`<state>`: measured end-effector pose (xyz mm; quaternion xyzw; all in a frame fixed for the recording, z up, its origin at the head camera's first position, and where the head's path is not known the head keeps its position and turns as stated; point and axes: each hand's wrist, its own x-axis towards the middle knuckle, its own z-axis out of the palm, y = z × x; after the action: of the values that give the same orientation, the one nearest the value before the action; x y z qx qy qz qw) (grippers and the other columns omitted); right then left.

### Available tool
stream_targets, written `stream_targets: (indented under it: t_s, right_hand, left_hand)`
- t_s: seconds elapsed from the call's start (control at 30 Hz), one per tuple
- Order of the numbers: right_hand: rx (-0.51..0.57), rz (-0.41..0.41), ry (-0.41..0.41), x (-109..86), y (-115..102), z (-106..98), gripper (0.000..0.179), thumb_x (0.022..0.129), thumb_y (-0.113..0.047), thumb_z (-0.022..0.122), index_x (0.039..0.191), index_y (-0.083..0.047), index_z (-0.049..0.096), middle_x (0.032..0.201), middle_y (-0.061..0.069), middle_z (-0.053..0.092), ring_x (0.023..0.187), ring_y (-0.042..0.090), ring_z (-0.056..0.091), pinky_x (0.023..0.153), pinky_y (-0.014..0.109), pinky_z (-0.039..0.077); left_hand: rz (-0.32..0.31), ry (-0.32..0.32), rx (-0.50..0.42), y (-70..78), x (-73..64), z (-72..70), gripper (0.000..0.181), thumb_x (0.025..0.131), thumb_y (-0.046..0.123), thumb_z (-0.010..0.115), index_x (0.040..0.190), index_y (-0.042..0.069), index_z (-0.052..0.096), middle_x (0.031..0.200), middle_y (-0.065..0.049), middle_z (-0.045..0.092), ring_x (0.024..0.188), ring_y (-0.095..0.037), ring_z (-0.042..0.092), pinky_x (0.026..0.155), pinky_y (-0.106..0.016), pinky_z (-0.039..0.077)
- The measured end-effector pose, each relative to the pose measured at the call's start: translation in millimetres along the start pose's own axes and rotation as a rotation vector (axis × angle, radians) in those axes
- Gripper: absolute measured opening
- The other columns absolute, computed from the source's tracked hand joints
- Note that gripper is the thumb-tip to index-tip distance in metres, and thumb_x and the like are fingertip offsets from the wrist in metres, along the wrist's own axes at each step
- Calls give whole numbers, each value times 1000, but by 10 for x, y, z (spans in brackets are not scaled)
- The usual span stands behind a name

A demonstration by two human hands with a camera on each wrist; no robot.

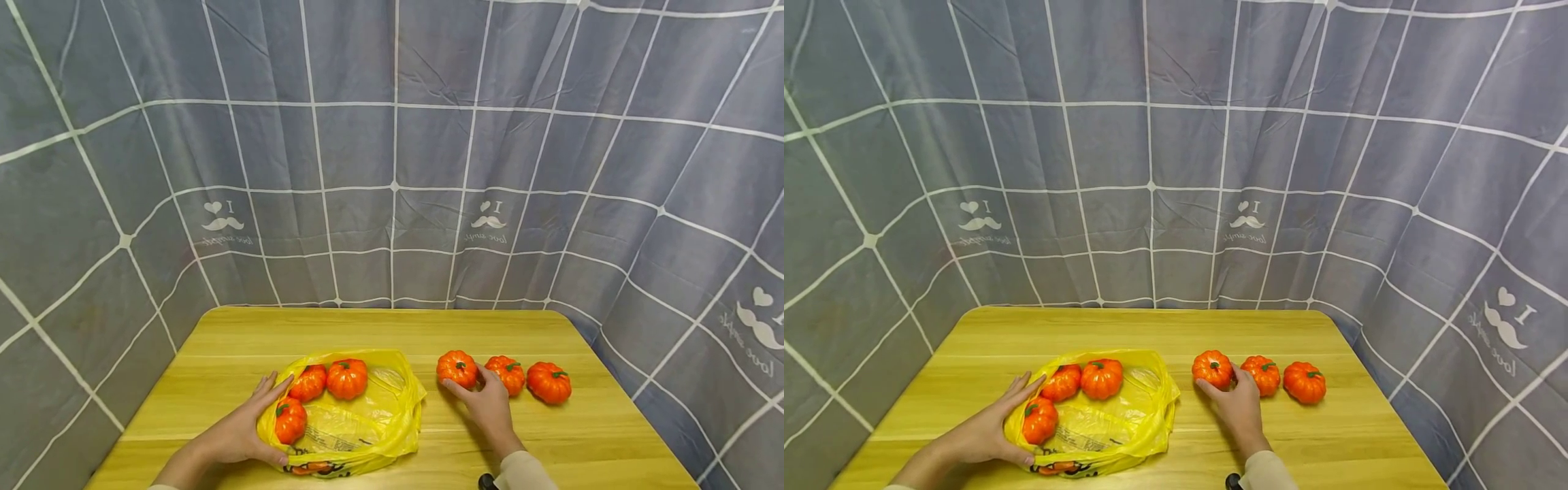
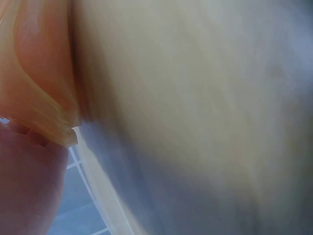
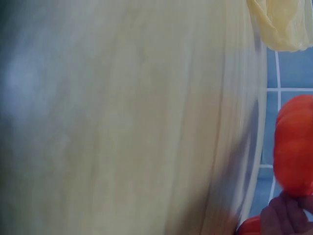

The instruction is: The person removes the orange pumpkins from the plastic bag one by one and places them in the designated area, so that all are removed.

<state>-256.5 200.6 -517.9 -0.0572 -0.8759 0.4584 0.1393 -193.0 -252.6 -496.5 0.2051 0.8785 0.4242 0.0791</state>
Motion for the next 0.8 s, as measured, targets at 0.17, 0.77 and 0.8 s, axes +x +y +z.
stream_targets:
  t_s: [0.17,0.77,0.8]
  right_hand:
    - [-55,-5,15,5,17,-18,90,74,-47,88,130,16,57,128,34,58,122,46,54,102,57,43]
    - [-383,-36,-66,34,-81,-91,89,82,-52,80,136,11,50,124,31,61,112,47,60,94,59,48]
    - [-403,-45,-70,33,-90,-96,88,82,-52,79,136,10,50,124,30,62,112,46,61,93,59,48]
  left_hand:
    - [-1,5,0,-17,-3,17,124,64,39,95,162,14,24,160,-36,-3,143,-60,-9,97,-83,4]
    - [4,9,17,-14,3,13,125,62,44,95,161,13,24,160,-36,-1,143,-60,-8,98,-82,6]
    - [4,9,17,-14,4,12,125,62,44,95,161,13,24,160,-36,-1,143,-60,-8,98,-82,6]
